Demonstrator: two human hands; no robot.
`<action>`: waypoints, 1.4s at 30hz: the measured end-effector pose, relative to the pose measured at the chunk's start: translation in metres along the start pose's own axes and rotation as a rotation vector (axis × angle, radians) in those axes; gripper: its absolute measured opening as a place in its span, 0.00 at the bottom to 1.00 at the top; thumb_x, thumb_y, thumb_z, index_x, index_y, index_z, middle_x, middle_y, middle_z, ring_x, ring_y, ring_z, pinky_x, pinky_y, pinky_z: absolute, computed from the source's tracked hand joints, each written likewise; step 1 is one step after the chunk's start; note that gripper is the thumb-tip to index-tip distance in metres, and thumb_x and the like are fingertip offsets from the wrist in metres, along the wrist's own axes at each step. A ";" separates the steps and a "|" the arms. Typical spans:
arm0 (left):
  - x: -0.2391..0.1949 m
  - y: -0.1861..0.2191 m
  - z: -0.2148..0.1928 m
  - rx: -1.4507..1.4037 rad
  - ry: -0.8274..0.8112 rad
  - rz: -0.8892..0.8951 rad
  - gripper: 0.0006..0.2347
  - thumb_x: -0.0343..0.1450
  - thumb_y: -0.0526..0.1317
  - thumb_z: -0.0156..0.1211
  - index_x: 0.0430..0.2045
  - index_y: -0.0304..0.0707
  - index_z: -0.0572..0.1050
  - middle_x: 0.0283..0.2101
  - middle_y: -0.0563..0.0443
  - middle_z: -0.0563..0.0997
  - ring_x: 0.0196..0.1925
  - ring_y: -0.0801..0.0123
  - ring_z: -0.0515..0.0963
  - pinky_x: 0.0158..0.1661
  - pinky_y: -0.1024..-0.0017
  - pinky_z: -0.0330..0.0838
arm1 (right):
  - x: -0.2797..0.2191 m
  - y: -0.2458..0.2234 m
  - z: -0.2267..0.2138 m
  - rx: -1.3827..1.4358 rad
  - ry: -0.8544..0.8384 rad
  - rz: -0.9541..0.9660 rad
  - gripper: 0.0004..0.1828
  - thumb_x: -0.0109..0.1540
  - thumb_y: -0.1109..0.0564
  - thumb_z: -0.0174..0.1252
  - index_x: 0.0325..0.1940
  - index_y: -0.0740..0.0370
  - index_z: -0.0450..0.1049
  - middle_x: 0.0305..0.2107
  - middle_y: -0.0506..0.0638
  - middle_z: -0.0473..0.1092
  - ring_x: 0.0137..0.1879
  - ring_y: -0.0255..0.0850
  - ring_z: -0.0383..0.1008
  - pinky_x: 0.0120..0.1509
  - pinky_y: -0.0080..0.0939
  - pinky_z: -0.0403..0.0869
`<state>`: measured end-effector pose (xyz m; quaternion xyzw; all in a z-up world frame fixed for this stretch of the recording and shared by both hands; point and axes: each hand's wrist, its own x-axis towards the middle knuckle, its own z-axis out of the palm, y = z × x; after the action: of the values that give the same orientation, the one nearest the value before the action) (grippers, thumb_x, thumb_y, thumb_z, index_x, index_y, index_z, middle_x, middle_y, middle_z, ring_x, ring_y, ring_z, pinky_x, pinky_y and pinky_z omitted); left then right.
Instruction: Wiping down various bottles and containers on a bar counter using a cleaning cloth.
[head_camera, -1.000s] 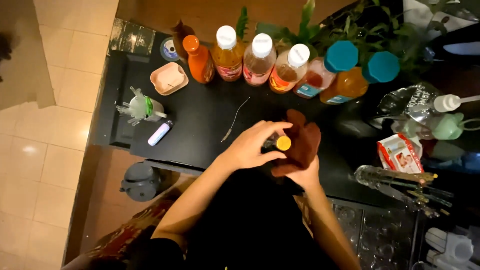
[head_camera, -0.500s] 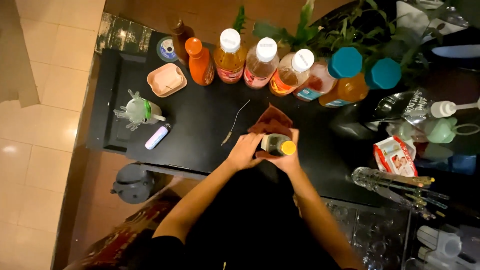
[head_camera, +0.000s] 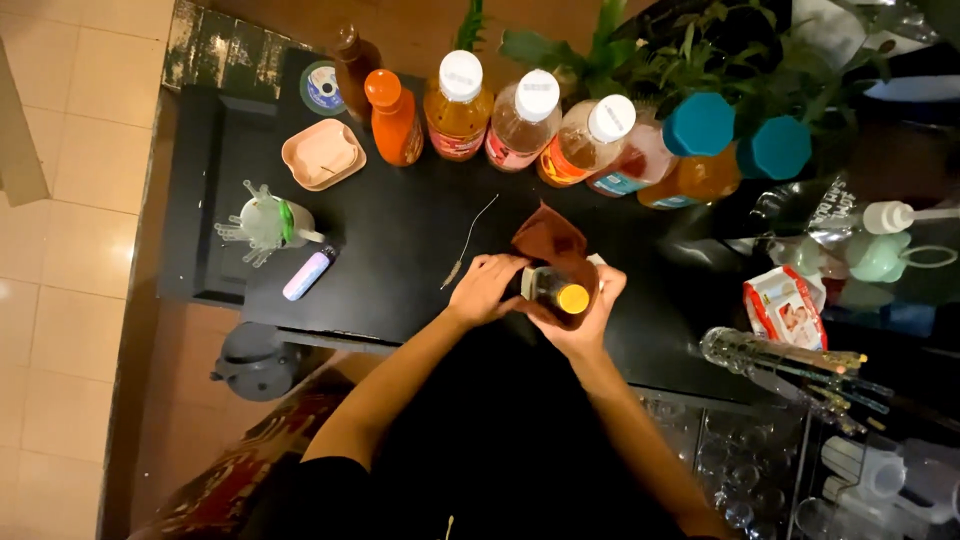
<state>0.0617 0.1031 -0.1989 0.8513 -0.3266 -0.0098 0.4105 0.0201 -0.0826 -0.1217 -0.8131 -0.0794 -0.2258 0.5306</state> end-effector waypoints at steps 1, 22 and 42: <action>0.000 0.002 0.002 -0.003 -0.004 0.000 0.29 0.65 0.45 0.70 0.59 0.37 0.67 0.56 0.44 0.76 0.62 0.54 0.73 0.60 0.59 0.62 | -0.003 0.000 0.000 -0.002 0.002 0.004 0.55 0.41 0.46 0.84 0.58 0.61 0.54 0.51 0.49 0.62 0.56 0.42 0.66 0.65 0.45 0.65; 0.010 0.005 -0.001 -0.028 0.082 -0.014 0.30 0.56 0.40 0.71 0.55 0.40 0.70 0.52 0.45 0.77 0.58 0.51 0.74 0.57 0.58 0.64 | -0.029 0.022 0.035 0.149 0.142 0.458 0.46 0.45 0.58 0.82 0.59 0.61 0.60 0.48 0.53 0.69 0.53 0.42 0.73 0.60 0.44 0.75; 0.010 0.009 0.000 -0.023 0.098 0.028 0.30 0.55 0.39 0.72 0.54 0.39 0.72 0.53 0.43 0.79 0.56 0.48 0.75 0.54 0.55 0.66 | -0.057 0.075 0.039 -0.282 0.071 0.258 0.39 0.40 0.54 0.83 0.52 0.59 0.73 0.46 0.52 0.74 0.54 0.52 0.74 0.64 0.52 0.65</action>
<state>0.0640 0.0933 -0.1903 0.8413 -0.3180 0.0342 0.4358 0.0086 -0.0731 -0.2224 -0.8743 0.0770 -0.1935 0.4385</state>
